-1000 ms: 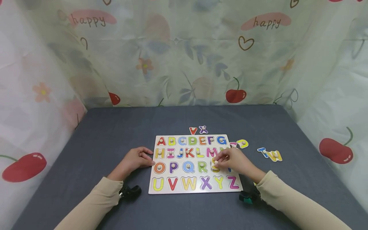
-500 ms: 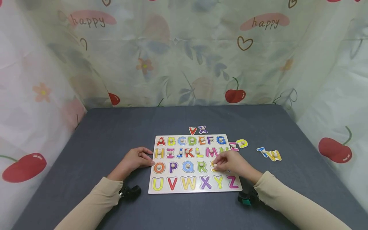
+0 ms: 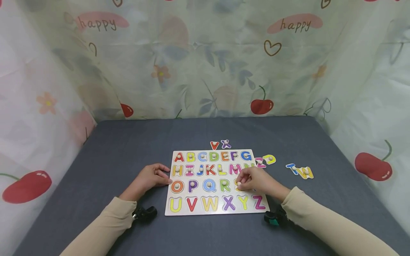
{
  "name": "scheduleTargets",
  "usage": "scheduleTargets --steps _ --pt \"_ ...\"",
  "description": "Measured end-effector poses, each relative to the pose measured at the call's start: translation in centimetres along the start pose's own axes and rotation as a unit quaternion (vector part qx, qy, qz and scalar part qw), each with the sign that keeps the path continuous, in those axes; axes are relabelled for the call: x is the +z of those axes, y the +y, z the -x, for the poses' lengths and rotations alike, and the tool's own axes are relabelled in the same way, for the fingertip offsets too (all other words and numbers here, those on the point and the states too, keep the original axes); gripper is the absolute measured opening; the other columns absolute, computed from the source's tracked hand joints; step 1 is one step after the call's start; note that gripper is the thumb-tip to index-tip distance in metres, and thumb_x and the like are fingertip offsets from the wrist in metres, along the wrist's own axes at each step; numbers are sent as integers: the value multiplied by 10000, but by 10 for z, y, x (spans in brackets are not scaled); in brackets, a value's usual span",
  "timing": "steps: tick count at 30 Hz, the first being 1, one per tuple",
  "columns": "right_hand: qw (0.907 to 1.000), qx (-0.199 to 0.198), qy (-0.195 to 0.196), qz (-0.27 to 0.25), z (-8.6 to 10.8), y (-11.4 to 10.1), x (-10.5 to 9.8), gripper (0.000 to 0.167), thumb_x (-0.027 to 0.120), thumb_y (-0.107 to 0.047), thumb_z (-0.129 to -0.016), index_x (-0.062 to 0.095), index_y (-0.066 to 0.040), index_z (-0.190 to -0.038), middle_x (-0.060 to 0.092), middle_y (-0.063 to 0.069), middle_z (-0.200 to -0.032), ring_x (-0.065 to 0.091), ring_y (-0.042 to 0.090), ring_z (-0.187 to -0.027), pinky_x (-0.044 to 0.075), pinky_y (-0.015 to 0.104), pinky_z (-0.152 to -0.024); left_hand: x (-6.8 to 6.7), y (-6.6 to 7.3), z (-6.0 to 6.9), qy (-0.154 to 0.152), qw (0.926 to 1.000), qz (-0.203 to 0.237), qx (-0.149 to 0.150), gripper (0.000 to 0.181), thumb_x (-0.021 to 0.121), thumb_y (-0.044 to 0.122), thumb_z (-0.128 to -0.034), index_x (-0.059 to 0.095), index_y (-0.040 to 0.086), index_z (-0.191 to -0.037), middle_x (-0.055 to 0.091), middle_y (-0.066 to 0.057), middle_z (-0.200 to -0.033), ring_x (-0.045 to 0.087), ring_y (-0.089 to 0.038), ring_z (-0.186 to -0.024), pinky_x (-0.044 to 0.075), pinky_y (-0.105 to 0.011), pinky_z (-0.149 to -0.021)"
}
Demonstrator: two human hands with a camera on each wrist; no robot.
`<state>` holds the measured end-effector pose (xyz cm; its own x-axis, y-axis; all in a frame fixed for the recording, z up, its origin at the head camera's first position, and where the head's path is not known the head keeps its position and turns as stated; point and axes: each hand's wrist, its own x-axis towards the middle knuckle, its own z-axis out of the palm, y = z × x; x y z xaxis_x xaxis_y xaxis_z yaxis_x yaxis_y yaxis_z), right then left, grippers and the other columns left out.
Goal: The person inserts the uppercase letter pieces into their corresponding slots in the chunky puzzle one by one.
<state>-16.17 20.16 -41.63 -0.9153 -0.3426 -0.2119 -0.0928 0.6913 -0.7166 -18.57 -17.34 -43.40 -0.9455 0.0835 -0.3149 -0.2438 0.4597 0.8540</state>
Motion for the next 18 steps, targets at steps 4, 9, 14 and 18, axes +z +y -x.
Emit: scheduleTargets --steps 4,9,14,18 --pt "10000 68 36 10 -1 0 1 179 806 -167 -790 661 -89 -860 570 19 -760 514 149 -703 416 225 -621 -1 0 0 -16 10000 20 35 476 834 81 -739 598 -19 -1140 675 -39 -773 621 -98 -682 497 -233 -625" --pt "9998 125 33 -124 -1 4 0 228 828 -187 -764 661 -108 -898 580 20 -783 534 157 -718 443 238 -632 0 -1 0 -34 10000 33 56 480 835 86 -740 596 -21 -1143 676 -39 -772 622 -99 -684 501 -237 -628" --pt "9985 7 83 -540 6 9 -11 321 819 -208 -776 661 -72 -1019 599 39 -856 573 170 -744 481 252 -636 -1 -2 -1 -33 10000 7 65 487 839 96 -738 598 -18 -1146 678 -41 -775 627 -101 -689 506 -239 -633" --pt "9960 -139 409 -783 13 14 -32 393 784 -225 -817 633 -13 -1112 612 85 -948 587 181 -778 497 242 -664 -1 -2 -1 -10 10000 -1 71 482 841 92 -734 601 -17 -1138 678 -36 -767 625 -99 -686 504 -238 -631"
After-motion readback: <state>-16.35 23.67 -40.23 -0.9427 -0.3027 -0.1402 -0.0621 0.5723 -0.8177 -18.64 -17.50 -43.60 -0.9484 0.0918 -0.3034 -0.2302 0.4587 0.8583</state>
